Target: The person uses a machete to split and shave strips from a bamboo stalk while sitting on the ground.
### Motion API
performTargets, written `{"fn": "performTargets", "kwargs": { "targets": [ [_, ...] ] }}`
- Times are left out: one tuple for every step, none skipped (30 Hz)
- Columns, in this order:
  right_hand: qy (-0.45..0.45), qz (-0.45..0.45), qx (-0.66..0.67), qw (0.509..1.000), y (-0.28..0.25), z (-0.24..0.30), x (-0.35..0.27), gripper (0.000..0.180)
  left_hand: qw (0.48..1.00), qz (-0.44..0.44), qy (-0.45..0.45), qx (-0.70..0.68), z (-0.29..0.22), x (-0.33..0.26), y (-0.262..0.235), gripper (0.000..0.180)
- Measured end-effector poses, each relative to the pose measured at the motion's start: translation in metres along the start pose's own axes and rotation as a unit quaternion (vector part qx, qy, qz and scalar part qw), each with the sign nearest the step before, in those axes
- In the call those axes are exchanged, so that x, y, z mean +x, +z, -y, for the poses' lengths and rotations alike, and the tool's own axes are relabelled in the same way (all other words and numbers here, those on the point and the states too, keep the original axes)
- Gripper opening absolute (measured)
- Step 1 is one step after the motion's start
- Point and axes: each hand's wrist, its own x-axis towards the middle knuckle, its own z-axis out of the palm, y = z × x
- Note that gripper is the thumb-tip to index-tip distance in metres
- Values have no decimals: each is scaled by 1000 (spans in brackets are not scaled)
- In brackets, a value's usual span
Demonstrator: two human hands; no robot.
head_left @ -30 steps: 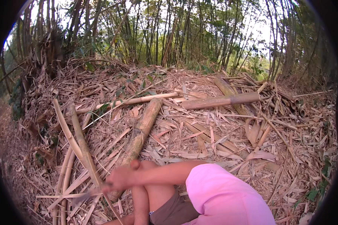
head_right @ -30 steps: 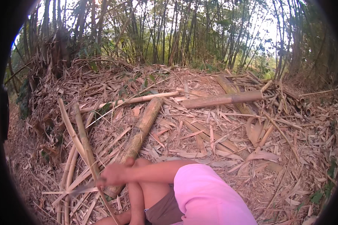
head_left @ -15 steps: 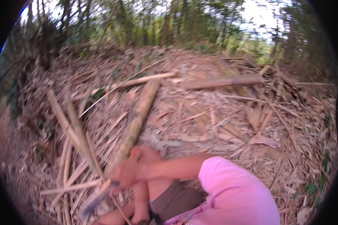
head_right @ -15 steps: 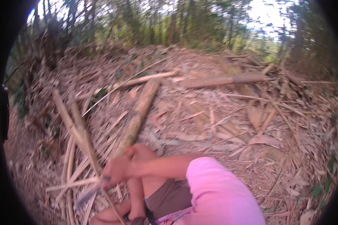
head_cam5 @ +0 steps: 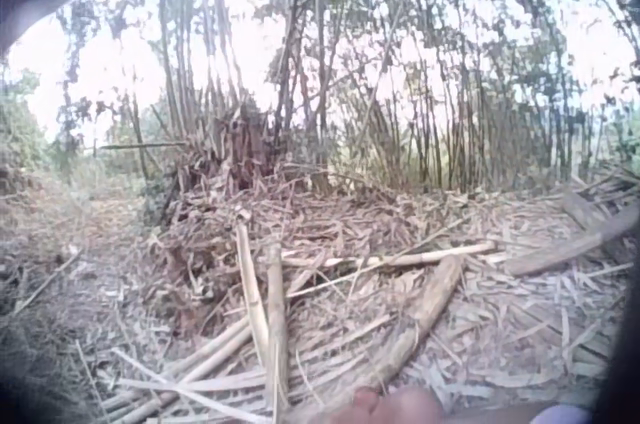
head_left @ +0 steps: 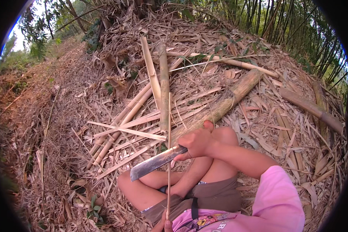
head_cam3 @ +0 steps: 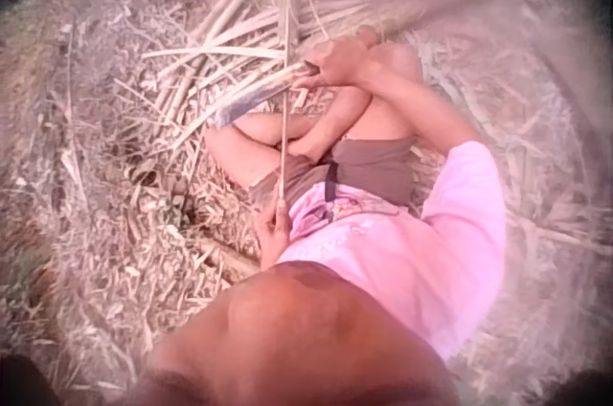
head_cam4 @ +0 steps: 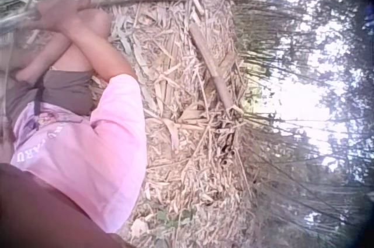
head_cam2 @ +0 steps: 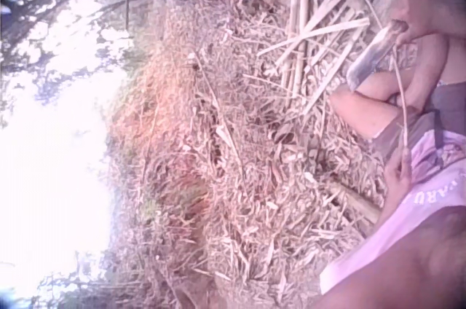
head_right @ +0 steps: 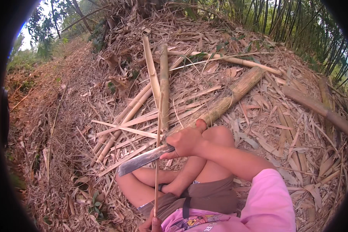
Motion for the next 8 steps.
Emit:
{"fn": "performTargets", "kwargs": {
  "targets": [
    [-1,27,-6,1000,-1,0,2,72,999,4,-35,0,-3,-3,-4,31],
    [-5,52,-13,999,-3,0,9,75,999,0,-37,-23,-2,-8,-8,28],
    [84,67,-6,994,-2,-4,13,79,998,4,-40,-49,4,-14,-8,27],
    [171,81,2,982,-2,-11,21,82,996,7,-43,-76,9,-18,-9,28],
    [265,99,61,957,-10,-49,33,79,998,1,-41,-51,9,-21,-9,28],
    [365,124,124,915,-13,-80,29,77,999,1,-50,-22,9,-30,-12,30],
    [347,150,129,917,-7,-79,24,78,998,-8,-56,6,6,-38,-14,33],
    [319,171,121,924,-13,-82,31,81,999,-16,-50,-3,5,-36,-10,33]
  ]
}}
